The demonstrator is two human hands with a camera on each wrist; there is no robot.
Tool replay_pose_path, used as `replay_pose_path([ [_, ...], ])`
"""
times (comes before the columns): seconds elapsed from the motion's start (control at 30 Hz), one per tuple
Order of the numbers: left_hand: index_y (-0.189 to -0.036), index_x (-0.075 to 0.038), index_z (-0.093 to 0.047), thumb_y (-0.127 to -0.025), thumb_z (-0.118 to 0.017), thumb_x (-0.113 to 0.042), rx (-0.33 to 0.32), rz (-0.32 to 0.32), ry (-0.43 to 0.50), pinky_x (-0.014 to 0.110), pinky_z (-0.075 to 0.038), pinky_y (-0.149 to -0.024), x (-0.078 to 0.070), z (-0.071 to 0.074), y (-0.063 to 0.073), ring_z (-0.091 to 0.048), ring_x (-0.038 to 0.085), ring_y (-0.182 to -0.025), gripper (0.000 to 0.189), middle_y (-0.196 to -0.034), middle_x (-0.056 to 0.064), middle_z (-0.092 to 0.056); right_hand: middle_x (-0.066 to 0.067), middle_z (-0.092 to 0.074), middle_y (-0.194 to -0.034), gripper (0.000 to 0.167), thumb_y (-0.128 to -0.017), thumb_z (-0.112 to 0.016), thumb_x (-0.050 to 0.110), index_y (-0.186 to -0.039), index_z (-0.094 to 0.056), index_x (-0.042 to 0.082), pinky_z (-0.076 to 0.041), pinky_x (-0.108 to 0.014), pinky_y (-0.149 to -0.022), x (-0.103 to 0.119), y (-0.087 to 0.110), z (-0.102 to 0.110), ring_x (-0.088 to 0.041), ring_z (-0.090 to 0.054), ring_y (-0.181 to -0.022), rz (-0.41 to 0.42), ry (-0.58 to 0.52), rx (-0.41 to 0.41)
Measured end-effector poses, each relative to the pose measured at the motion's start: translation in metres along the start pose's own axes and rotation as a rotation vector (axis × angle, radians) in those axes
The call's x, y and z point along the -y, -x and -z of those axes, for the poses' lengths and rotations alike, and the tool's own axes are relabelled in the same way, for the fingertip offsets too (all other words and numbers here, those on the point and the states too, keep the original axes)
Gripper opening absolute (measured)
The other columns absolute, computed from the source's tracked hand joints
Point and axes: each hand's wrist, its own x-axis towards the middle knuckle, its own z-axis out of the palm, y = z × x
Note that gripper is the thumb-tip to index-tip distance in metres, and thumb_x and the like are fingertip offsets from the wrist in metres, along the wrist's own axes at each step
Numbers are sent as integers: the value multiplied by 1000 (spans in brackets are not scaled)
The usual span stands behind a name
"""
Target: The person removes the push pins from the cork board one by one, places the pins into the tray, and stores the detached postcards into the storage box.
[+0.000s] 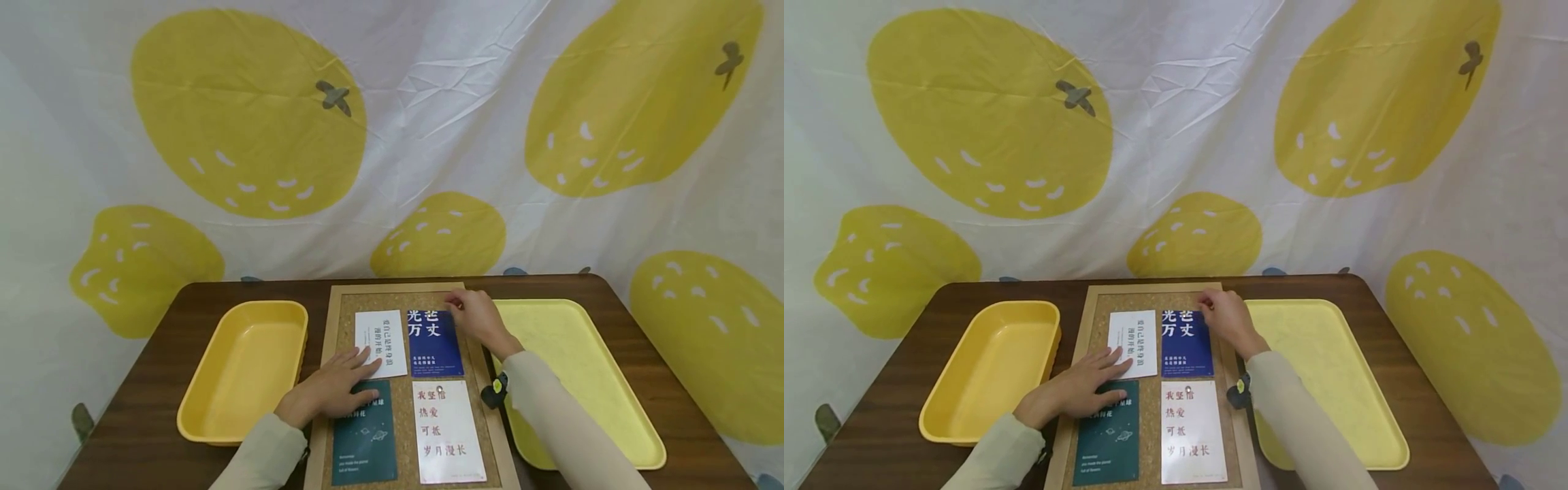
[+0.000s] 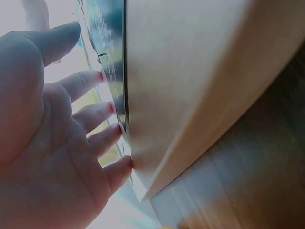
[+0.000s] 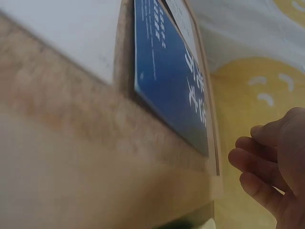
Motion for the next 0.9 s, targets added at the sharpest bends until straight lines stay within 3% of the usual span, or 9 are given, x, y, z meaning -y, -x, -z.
replay_pose_path([
  [0.43,-153,-20,-39,-100,-50,-49,5,-14,-11,48,-16,-123,3,-1,-2,-17,30,-152,61,-163,7,-26,-11,-74,-87,9,-91,-70,8,-95,-73,1,-57,-40,-65,-30,18,17,-23,-68,-74,-30,3,-5],
  [0.9,-153,-20,-39,-100,-50,-48,4,-11,-5,49,-15,-123,3,-2,-3,-17,30,-152,61,-163,7,-25,-10,-73,-83,5,-90,-68,4,-91,-72,1,-56,-44,-66,-65,37,29,-26,-69,-74,-55,2,-5],
])
